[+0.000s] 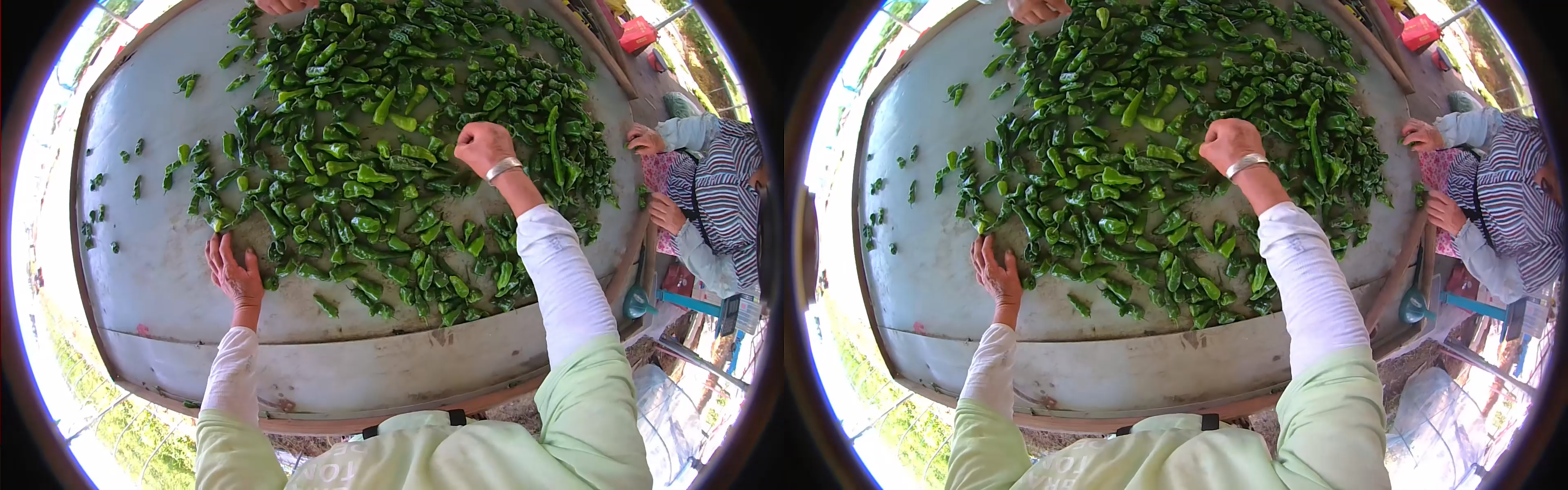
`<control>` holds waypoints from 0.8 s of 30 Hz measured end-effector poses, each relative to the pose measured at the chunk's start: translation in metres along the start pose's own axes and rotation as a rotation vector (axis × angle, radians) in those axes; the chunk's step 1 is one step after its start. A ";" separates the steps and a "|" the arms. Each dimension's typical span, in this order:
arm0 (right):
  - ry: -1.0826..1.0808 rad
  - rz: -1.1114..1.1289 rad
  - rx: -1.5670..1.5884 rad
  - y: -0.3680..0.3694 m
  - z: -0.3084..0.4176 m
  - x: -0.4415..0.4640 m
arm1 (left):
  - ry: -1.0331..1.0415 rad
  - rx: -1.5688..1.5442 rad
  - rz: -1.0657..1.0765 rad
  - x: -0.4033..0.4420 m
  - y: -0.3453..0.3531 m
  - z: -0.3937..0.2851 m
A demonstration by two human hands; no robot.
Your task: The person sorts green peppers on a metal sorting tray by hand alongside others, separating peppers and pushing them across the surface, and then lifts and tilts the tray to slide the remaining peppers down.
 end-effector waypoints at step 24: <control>0.496 0.454 1.409 0.071 0.070 -0.202 | -0.116 -0.090 0.045 0.002 -0.013 -0.001</control>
Point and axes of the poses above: each hand's wrist, its own x-axis towards the middle knuckle, its own y-axis out of the palm, z = x × y, the point moved 6 cm from there along x, towards the middle knuckle, and after that the axes turned 3 degrees about -y, right-handed, at the moved point
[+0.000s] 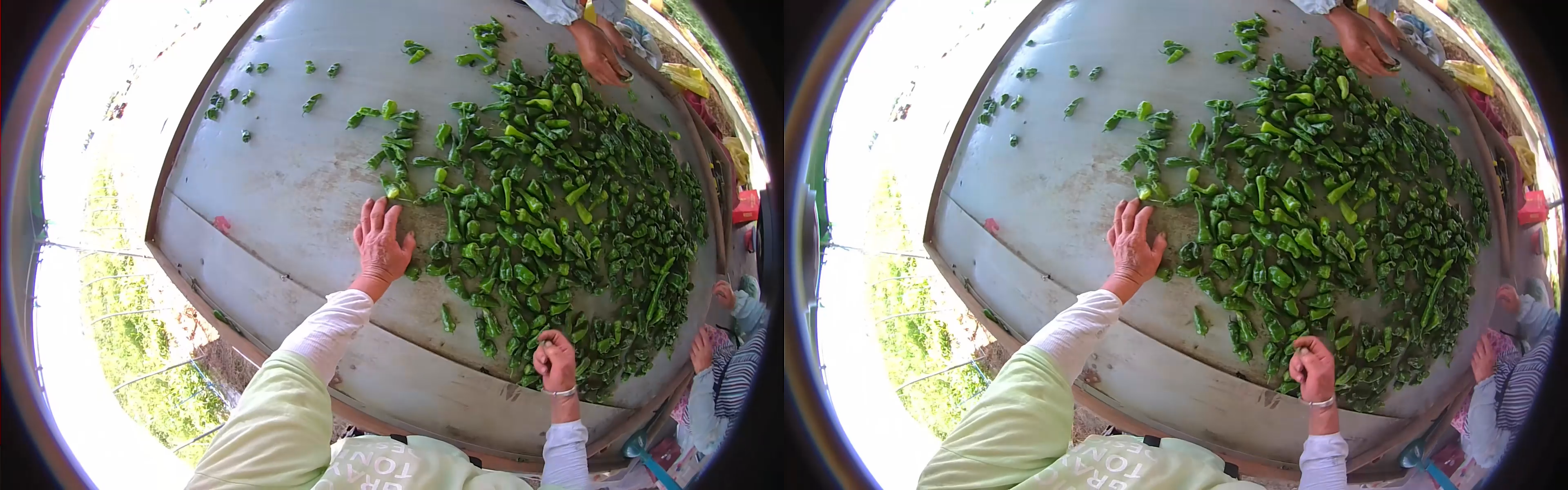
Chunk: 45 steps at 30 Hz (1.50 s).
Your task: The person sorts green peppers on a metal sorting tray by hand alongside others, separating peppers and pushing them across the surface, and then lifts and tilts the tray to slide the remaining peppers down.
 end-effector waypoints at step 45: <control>-0.645 -0.403 -1.209 0.068 -0.111 -0.095 | 0.771 -0.542 0.688 -0.128 0.046 -0.280</control>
Point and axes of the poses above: each hand's wrist, its own x-axis towards the middle knuckle, its own y-axis out of the palm, z = x × y, the point moved 6 cm from there along x, towards the middle knuckle, and after that the axes turned 3 degrees about -y, right-handed, at the moved point
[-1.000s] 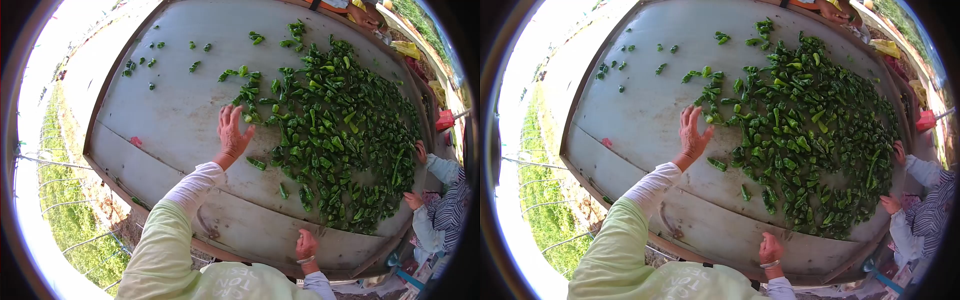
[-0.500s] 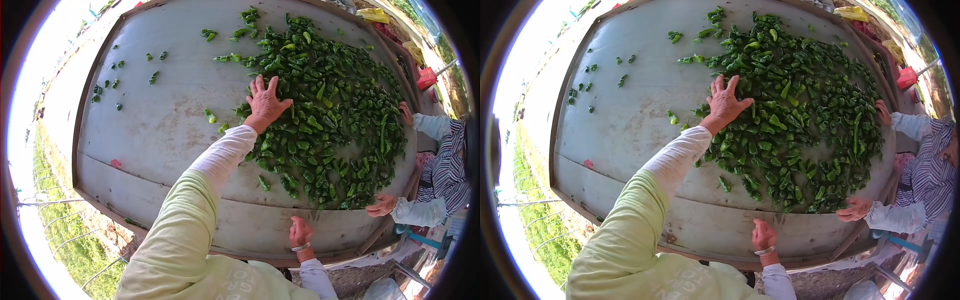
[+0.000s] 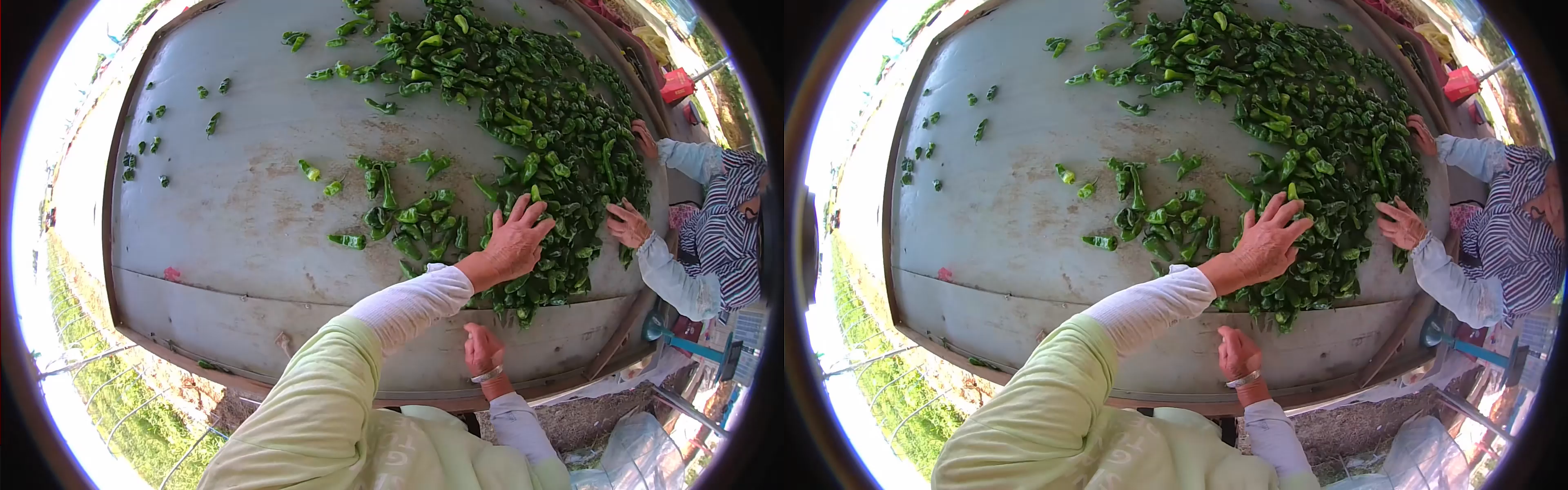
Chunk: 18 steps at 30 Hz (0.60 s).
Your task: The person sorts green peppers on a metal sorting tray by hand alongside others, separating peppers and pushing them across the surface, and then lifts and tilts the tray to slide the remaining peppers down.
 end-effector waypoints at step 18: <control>-0.014 -0.012 -0.019 -0.004 0.004 0.001 | -0.056 0.124 0.076 -0.220 -0.039 0.055</control>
Point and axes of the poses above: each hand's wrist, its own x-axis towards the middle knuckle, its own y-axis out of the palm, z = x × y, the point moved 6 cm from there along x, towards the middle knuckle, and after that the axes turned 3 degrees about -y, right-handed, at the moved point
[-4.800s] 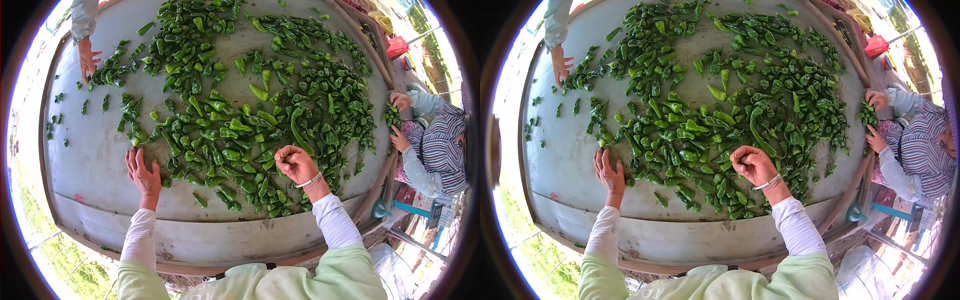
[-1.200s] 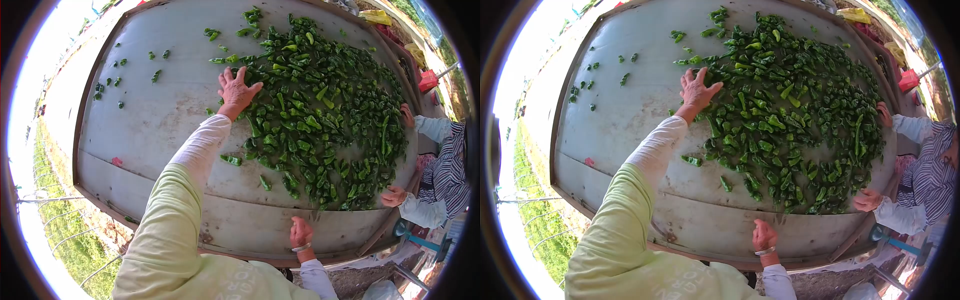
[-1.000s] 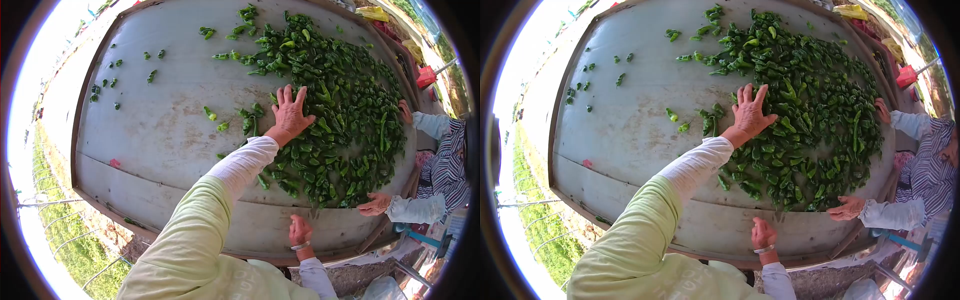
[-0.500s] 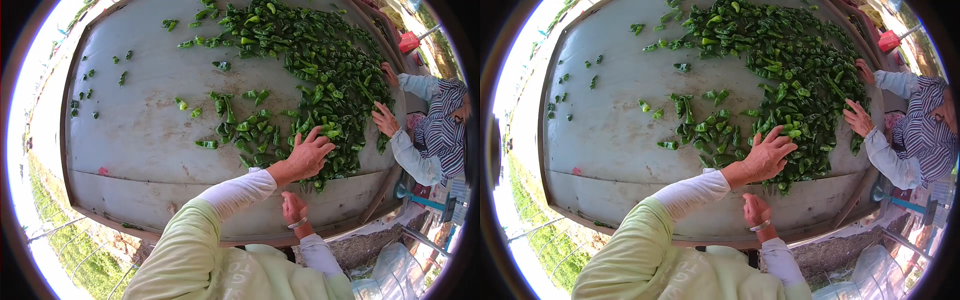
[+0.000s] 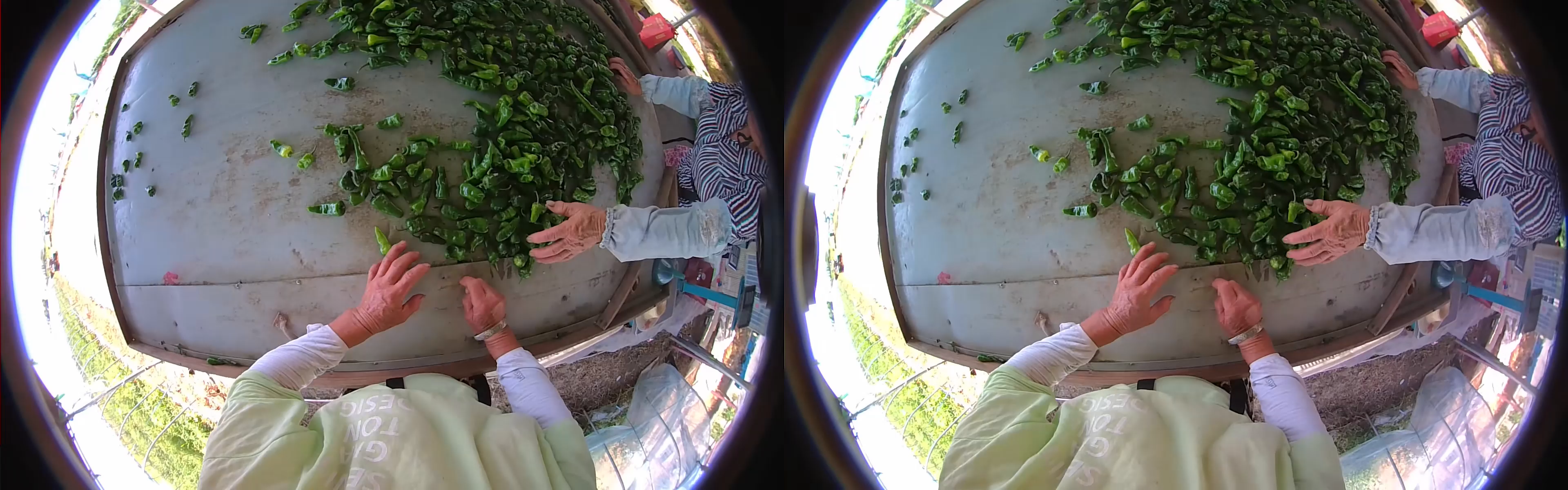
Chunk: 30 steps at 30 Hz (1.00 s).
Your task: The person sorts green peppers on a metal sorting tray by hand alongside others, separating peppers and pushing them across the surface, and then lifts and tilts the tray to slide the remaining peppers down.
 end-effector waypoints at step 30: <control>0.036 -0.006 0.023 0.015 -0.010 -0.013 | -0.447 -0.033 -0.779 0.007 -0.134 0.148</control>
Point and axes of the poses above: each hand's wrist, its own x-axis towards the middle knuckle, its own y-axis out of the palm, z = x × y, the point moved 6 cm from there along x, towards the middle knuckle, and after that the axes turned 3 degrees about -y, right-handed, at the moved point
